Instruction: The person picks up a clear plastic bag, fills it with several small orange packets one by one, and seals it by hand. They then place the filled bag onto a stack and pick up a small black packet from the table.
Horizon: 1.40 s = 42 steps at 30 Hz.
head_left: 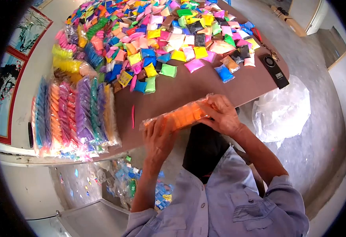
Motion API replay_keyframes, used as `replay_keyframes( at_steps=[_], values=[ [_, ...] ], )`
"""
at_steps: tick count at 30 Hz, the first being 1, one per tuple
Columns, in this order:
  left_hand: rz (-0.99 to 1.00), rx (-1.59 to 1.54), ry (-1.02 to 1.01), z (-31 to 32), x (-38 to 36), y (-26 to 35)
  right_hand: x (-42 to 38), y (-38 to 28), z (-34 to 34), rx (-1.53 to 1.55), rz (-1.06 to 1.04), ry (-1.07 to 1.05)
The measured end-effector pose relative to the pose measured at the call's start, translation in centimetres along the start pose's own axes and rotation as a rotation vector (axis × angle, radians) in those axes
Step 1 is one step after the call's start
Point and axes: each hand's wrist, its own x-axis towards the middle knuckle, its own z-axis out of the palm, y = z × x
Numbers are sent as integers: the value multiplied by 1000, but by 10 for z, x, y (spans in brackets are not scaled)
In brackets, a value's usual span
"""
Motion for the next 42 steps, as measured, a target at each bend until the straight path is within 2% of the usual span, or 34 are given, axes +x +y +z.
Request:
replay_keyframes(
  at_steps=[9,15,17,22,32,34,36,38,39,40,41,42],
  values=[
    [-147,46,45,-8,-34,-19,-3,-7,1,-22,35,25],
    [-234,-68,103,-9,-44,-22,-11,-9,2,-65,75,30],
    [-303,-82,51,-6,-53,-29,-14,-8,-1,-78,86,18],
    [-282,-88,-14,-19,-51,-27,-25,2,-2,-19,61,-34],
    [-144,-175,59,-7,-61,-43,-29,7,-24,44,77,-91],
    [-149,-204,66,-15,-60,-41,-23,0,-34,214,170,-53],
    [-158,-230,73,-25,-59,-38,-13,-3,-43,243,179,-44],
    [-218,-413,96,-36,-59,-36,-3,-5,-49,279,186,-40],
    [-228,-412,103,-37,-64,-37,0,-5,-53,377,303,-100],
    [-371,-587,59,-36,-69,-39,5,-5,-54,473,422,-160],
    [-512,-764,14,-36,-73,-40,8,-3,-50,471,414,-167],
    [-519,-766,22,-38,-73,-39,13,-2,-46,499,531,-228]
  ],
)
